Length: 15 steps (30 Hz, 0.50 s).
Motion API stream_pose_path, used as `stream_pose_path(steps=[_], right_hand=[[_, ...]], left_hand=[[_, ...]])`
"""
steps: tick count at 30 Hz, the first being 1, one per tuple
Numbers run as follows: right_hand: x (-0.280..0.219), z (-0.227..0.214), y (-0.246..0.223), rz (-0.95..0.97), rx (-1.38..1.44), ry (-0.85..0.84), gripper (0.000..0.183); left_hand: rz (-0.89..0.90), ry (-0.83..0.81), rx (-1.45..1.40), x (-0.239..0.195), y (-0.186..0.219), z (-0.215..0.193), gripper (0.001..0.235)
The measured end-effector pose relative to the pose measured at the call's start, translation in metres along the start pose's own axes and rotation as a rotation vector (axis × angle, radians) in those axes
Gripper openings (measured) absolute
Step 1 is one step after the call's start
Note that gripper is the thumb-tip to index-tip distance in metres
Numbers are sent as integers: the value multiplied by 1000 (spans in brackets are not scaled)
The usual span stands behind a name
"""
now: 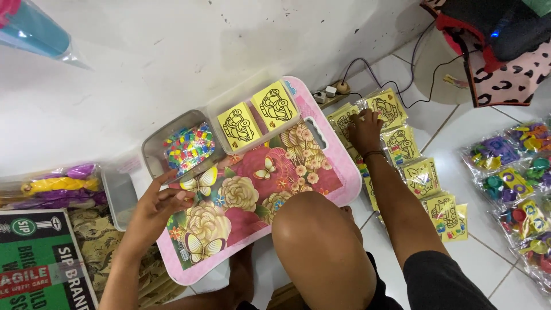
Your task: The person sits on the floor and packs small colorful plastic pieces into clear plastic bags along with yellow paper cutouts featuring cartoon designs. They seal each bag and place it on the floor next to other completed packages.
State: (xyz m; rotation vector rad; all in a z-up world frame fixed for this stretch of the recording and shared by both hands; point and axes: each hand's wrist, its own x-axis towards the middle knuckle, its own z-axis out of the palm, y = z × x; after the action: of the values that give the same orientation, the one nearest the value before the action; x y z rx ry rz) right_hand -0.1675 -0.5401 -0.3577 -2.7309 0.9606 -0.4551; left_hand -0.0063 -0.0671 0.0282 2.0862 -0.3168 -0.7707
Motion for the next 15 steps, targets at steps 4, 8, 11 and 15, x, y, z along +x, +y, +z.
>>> stream_pose_path(steps=[4,8,11,15], right_hand=[[-15,12,1,-43,-19,-61,24],[-19,22,1,-6,-169,-201,43],[-16,24,-3,8,-183,-212,44],[-15,7,-14,15,-190,-217,44]], left_hand=[[26,-10,31,0,-2,3,61],[45,-17,35,-1,0,7,59],[49,-20,54,-4,2,7,59],[45,-13,71,-7,0,6,59]])
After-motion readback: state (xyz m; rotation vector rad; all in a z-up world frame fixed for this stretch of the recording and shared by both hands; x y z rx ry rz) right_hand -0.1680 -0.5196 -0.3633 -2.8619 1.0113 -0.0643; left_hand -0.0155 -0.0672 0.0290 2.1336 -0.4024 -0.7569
